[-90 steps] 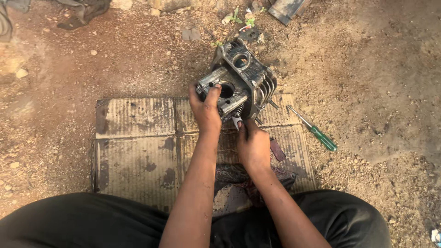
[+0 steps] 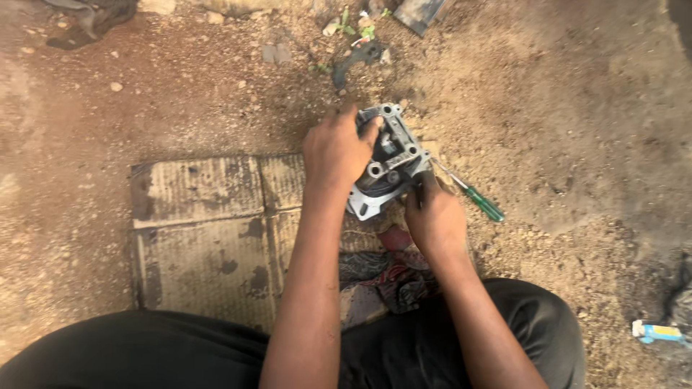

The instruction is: The person works on an engine cylinder head by hand and with a screwdriver, using a cloth to wipe surfaces and inserting small metal components into the ports.

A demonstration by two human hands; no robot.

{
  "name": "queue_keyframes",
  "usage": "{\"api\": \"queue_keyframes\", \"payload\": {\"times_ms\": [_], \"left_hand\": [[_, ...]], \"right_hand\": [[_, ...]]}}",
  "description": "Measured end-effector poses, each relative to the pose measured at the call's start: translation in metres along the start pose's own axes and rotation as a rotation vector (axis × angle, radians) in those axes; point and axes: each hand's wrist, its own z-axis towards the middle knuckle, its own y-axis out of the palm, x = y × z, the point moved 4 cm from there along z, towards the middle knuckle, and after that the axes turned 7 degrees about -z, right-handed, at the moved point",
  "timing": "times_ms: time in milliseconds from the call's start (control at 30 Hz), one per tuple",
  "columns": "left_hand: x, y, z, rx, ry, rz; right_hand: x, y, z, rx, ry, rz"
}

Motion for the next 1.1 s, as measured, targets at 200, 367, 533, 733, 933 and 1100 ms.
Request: {"api": "queue_keyframes", "payload": {"times_ms": [200, 367, 533, 733, 933, 1100], "left_hand": [[0.015, 0.008, -0.009, -0.045, -0.068, -0.011], [0.012, 0.018, -0.012, -0.044, -0.086, -0.023], [0.012, 0.018, -0.013, 0.075, -0.003, -0.026], [0.013, 0.019, -0.015, 0.054, -0.047, -0.026], [0.017, 0.011, -0.019, 0.108, -0.012, -0.052], [0.02, 0.01, -0.027, 0.16, -0.015, -0.034]], "right_hand": [[-0.024, -0.02, -0.018, -0.13, -0.047, -0.124], [-0.028, -0.004, -0.025, -0.224, 0.078, 0.078], [-0.021, -0.012, -0.013, -0.041, -0.009, 0.024], [-0.024, -0.015, -0.008, -0.201, -0.108, -0.037], [-0.028, -0.015, 0.002, -0.303, -0.113, 0.043], [-0.025, -0.006, 0.003, -0.305, -0.091, 0.052]]}}
